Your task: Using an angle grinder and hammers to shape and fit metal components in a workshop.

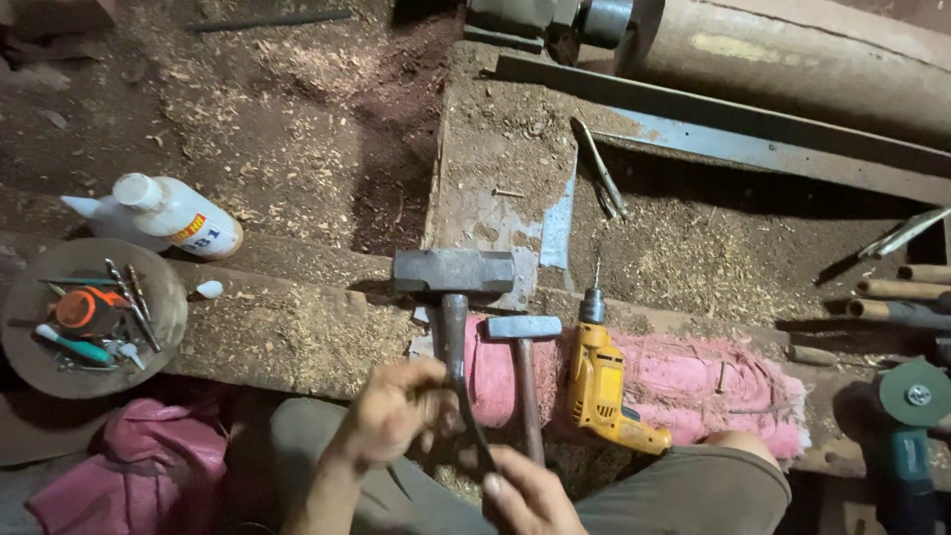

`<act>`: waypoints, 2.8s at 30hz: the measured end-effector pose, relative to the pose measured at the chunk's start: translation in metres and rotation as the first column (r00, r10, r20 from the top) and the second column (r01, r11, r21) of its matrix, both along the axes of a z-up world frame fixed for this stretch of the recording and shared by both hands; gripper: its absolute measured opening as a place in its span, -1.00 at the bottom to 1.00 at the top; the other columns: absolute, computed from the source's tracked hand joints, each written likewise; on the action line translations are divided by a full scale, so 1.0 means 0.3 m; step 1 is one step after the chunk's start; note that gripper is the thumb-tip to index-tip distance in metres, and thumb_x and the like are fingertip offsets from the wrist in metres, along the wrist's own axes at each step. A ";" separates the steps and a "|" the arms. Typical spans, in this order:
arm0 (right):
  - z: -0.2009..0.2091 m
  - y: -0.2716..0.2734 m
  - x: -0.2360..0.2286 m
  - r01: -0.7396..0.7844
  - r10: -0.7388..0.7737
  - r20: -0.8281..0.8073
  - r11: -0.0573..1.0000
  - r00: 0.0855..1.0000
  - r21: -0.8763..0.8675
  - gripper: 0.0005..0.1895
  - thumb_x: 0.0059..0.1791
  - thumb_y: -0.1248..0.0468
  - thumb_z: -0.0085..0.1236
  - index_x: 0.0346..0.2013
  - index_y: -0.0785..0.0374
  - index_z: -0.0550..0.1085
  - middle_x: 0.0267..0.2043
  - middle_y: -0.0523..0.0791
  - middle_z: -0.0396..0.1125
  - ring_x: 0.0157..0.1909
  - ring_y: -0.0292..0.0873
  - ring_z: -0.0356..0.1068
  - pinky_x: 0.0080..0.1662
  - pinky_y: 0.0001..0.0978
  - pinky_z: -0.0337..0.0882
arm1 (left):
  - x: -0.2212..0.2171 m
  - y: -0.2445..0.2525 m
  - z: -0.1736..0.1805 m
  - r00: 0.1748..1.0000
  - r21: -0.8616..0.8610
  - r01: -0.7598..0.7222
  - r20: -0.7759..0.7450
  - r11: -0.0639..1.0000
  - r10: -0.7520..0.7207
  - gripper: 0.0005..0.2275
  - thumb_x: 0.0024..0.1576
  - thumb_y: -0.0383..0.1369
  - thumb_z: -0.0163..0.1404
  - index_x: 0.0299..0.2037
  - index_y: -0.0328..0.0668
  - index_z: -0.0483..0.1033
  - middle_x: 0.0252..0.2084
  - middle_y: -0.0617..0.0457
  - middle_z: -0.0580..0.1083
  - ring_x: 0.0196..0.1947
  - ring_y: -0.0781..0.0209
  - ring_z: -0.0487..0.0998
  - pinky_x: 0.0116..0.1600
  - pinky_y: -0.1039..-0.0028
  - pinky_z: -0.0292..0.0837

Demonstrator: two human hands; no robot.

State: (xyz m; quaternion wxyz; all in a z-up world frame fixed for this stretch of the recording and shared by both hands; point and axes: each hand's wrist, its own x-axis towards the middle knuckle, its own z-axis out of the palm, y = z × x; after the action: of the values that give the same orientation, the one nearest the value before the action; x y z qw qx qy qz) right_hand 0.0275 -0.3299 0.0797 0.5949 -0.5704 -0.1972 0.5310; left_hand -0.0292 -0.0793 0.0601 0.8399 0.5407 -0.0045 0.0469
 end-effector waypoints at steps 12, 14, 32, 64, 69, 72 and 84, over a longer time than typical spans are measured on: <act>0.105 0.134 -0.011 0.132 -0.145 -0.521 0.989 0.841 -0.063 -0.42 0.14 0.28 -0.05 0.47 0.18 0.13 -0.49 -0.17 0.29 -0.51 -0.33 0.26 -0.42 -0.53 0.28 | 0.043 0.002 -0.312 0.861 0.370 -0.409 -0.146 0.834 0.487 -0.62 0.34 -0.08 -0.06 -0.44 -0.12 0.53 -0.55 0.20 0.42 -0.55 0.45 0.34 -0.44 0.55 0.24; 0.113 0.147 -0.046 0.090 -0.080 -0.514 0.996 0.854 -0.005 -0.36 0.16 0.30 -0.02 0.53 0.16 0.05 -0.44 -0.15 0.31 -0.43 -0.32 0.32 -0.33 -0.52 0.33 | 0.024 -0.012 -0.356 0.881 0.240 -0.421 -0.120 0.875 0.457 -0.61 0.36 -0.08 -0.08 -0.45 -0.12 0.49 -0.53 0.21 0.40 -0.54 0.45 0.32 -0.43 0.55 0.23; 0.231 0.408 -0.060 0.182 -0.127 -0.662 0.983 0.739 0.014 -0.34 0.09 0.49 0.13 0.42 0.23 0.09 0.01 -0.18 0.36 0.04 -0.33 0.41 0.12 -0.45 0.45 | 0.043 0.052 -0.341 0.938 -0.343 -0.338 -0.047 0.876 0.344 -0.69 0.37 -0.22 -0.13 -0.36 -0.22 0.43 -0.59 0.17 0.24 -0.61 0.37 0.16 -0.52 0.49 0.06; -0.218 0.128 0.264 0.287 0.301 0.772 0.804 0.560 -0.521 -0.40 0.02 0.15 0.16 0.25 0.40 0.24 -0.07 0.24 0.42 -0.22 0.26 0.50 -0.25 -0.08 0.50 | 0.168 0.134 -0.453 0.843 0.917 -0.220 0.007 0.333 0.539 -0.68 0.42 -0.20 -0.10 -0.34 -0.20 0.49 -0.69 0.06 0.39 -0.73 0.25 0.39 -0.64 0.39 0.19; -0.338 0.115 0.304 0.289 0.235 0.557 0.661 0.796 -0.692 -0.33 0.00 0.16 0.19 0.28 0.41 0.18 -0.21 0.19 0.44 -0.26 0.17 0.51 -0.26 -0.13 0.52 | 0.168 0.154 -0.491 0.851 0.905 -0.168 -0.066 0.390 0.521 -0.66 0.42 -0.18 -0.13 -0.34 -0.19 0.51 -0.73 0.08 0.36 -0.78 0.26 0.34 -0.70 0.40 0.15; -0.465 0.045 0.362 0.198 -0.087 0.204 0.758 0.975 -0.621 -0.39 0.03 0.25 0.17 0.30 0.43 0.20 -0.24 0.09 0.45 -0.28 -0.01 0.51 -0.25 -0.27 0.53 | 0.174 0.179 -0.489 0.857 0.899 -0.105 -0.135 0.425 0.497 -0.65 0.41 -0.16 -0.16 -0.34 -0.17 0.53 -0.76 0.10 0.34 -0.83 0.26 0.31 -0.76 0.41 0.13; -0.083 0.151 0.358 0.213 -0.040 0.553 0.944 0.833 -0.253 -0.42 0.12 0.35 0.02 0.40 0.38 0.09 -0.17 0.00 0.33 -0.24 -0.18 0.31 -0.23 -0.36 0.37 | 0.202 0.241 -0.395 0.916 0.928 -0.100 -0.055 0.360 0.397 -0.68 0.37 -0.16 -0.09 -0.36 -0.16 0.50 -0.66 -0.09 0.46 -0.69 0.03 0.51 -0.63 0.24 0.32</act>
State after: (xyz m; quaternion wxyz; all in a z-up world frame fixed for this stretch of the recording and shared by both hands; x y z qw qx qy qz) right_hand 0.1349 -0.2846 0.0548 0.4543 -0.7930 -0.2340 0.3316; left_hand 0.0312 -0.0072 -0.0584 0.3818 0.9043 0.1680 0.0905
